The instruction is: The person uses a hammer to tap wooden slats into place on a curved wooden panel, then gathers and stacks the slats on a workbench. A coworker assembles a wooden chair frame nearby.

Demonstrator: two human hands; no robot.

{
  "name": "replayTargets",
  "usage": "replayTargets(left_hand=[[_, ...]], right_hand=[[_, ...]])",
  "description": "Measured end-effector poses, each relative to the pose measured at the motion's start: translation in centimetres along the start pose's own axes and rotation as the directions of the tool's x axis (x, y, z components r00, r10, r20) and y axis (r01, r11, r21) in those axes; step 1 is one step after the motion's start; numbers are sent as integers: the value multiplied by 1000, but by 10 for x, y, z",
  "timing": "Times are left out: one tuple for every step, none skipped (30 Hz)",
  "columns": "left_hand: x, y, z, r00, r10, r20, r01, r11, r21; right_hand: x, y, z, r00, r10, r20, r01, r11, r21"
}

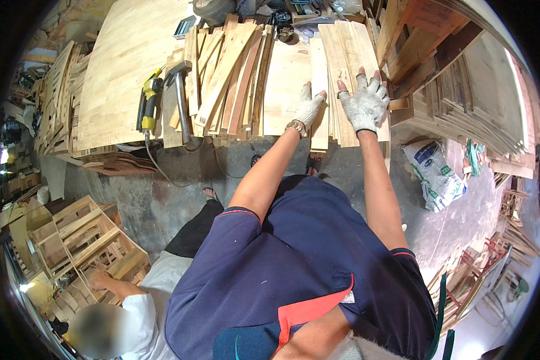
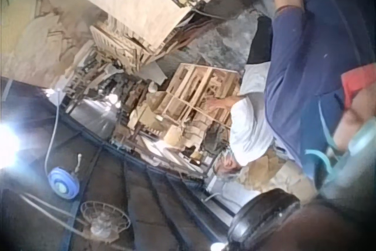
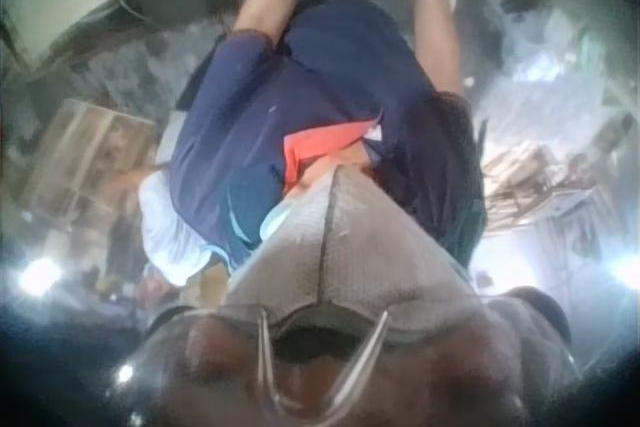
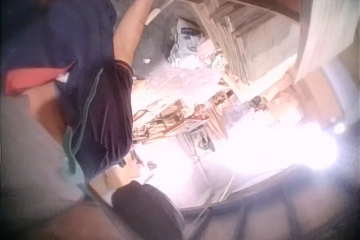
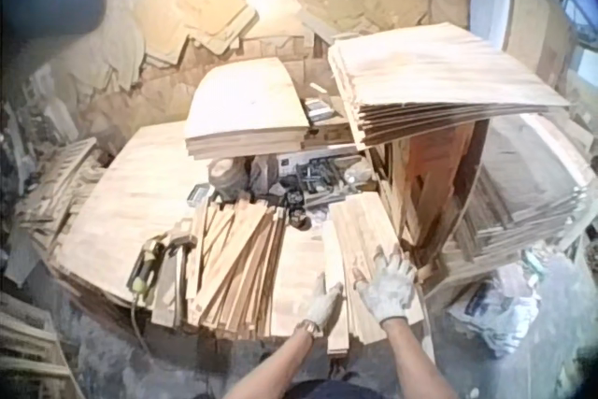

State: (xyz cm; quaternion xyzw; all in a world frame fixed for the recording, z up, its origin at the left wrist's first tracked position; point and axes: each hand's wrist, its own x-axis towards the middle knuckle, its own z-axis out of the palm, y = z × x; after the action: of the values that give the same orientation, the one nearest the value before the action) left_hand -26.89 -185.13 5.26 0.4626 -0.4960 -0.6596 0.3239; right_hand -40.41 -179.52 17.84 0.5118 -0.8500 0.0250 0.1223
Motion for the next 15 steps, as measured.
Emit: replayTargets(left_hand=[[0, -3, -1, 999, 33, -37, -31, 999, 39], [1, -5, -1, 995, 66, -73, -61, 995, 79], [0, -7, 2, 994, 90, -64, -79, 984, 161], [-4, 0, 7, 993, 110, -42, -97, 965, 242], [-9, 10, 2, 995, 85, 42, -91, 979, 184], [-13, 17, -1, 994, 57, 92, -74, 976, 204], [-12, 21, -9, 991, 34, 131, -64, 972, 228], [-13, 24, -18, 986, 10, 169, -53, 966, 252], [-17, 25, -29, 987, 105, 122, -151, 863, 482], [-24, 20, -43, 975, 199, 99, -212, 694, 688], [-32, 14, -56, 951, 289, 105, -238, 473, 848], [-40, 10, -69, 920, 368, 135, -226, 218, 949], [-51, 18, -80, 884, 453, 113, -181, 109, 977], [-61, 13, -98, 784, 619, 43, -149, 120, 982], [-81, 35, -105, 833, 548, -75, -77, 249, 966]], right_hand=[[-1, -2, -1, 1000, 0, -1, 0, 1000, 4], [-1, -3, -3, 1000, -2, -3, 2, 1000, 8], [0, -5, -5, 1000, -6, -5, 6, 1000, 12], [1, -4, -4, 1000, 4, -1, -4, 1000, 3], [1, -2, -4, 1000, 11, 9, -11, 1000, -11], [0, 1, -2, 1000, 17, 17, -17, 1000, -24], [-1, 0, -2, 1000, 19, 15, -18, 999, -26], [-1, 0, -2, 1000, 15, 15, -15, 1000, -25], [0, 0, -3, 1000, 10, 15, -10, 1000, -24], [-1, -2, -5, 1000, 6, 19, -6, 1000, -21], [-1, -3, -6, 999, 5, 32, -4, 1000, -21], [-1, -4, -8, 999, 5, 37, -4, 1000, -29], [0, -4, -9, 999, 17, 42, -16, 999, -36], [0, -6, -8, 999, 17, 48, -15, 999, -39], [1, 1, -1, 999, 32, 33, -31, 999, -34]])
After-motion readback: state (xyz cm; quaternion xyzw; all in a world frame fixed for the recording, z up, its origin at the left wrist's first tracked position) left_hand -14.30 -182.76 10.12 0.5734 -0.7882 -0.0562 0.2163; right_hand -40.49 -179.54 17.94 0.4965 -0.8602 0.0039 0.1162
